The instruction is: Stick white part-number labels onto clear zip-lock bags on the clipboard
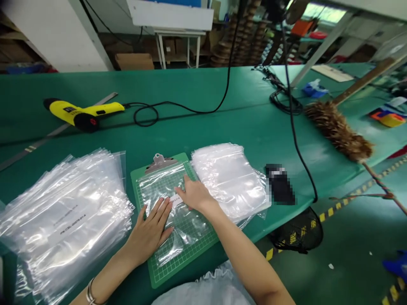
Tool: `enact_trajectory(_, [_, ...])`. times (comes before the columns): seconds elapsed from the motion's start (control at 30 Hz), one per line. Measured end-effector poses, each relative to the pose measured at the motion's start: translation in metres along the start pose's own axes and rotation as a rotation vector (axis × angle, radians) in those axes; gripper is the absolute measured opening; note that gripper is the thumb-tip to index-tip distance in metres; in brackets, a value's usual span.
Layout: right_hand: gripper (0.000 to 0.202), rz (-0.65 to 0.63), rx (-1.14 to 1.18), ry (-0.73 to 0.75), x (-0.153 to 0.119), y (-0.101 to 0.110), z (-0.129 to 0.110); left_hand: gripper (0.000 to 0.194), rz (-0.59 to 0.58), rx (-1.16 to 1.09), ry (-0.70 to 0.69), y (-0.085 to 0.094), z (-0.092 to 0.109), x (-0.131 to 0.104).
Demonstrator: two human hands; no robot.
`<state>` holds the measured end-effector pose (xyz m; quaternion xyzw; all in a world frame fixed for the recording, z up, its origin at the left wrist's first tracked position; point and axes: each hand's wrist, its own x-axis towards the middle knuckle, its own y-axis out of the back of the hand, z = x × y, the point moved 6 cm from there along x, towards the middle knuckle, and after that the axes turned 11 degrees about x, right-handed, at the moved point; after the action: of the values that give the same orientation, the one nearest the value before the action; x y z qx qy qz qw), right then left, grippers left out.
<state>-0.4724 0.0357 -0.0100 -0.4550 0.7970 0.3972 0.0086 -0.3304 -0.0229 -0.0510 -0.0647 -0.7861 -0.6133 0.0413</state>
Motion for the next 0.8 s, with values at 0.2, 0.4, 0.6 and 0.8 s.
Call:
enact_trajectory(0.2, [0.056, 0.155, -0.159, -0.057, -0.008, 0.006, -0.008, 0.053, 0.025, 0.04, -0.007, -0.001, 0.001, 0.001])
enact_trajectory(0.4, [0.05, 0.256, -0.278, 0.094, -0.032, -0.025, -0.004, 0.053, 0.054, 0.049, -0.029, 0.0, 0.001, 0.0])
enact_trajectory(0.6, [0.054, 0.313, -0.39, 0.196, -0.04, -0.05, 0.036, 0.056, 0.024, -0.002, -0.029, -0.008, 0.001, -0.002])
enact_trajectory(0.8, [0.066, 0.415, -0.397, 0.139, -0.05, -0.014, 0.047, 0.056, -0.188, -0.192, -0.004, -0.013, -0.006, -0.001])
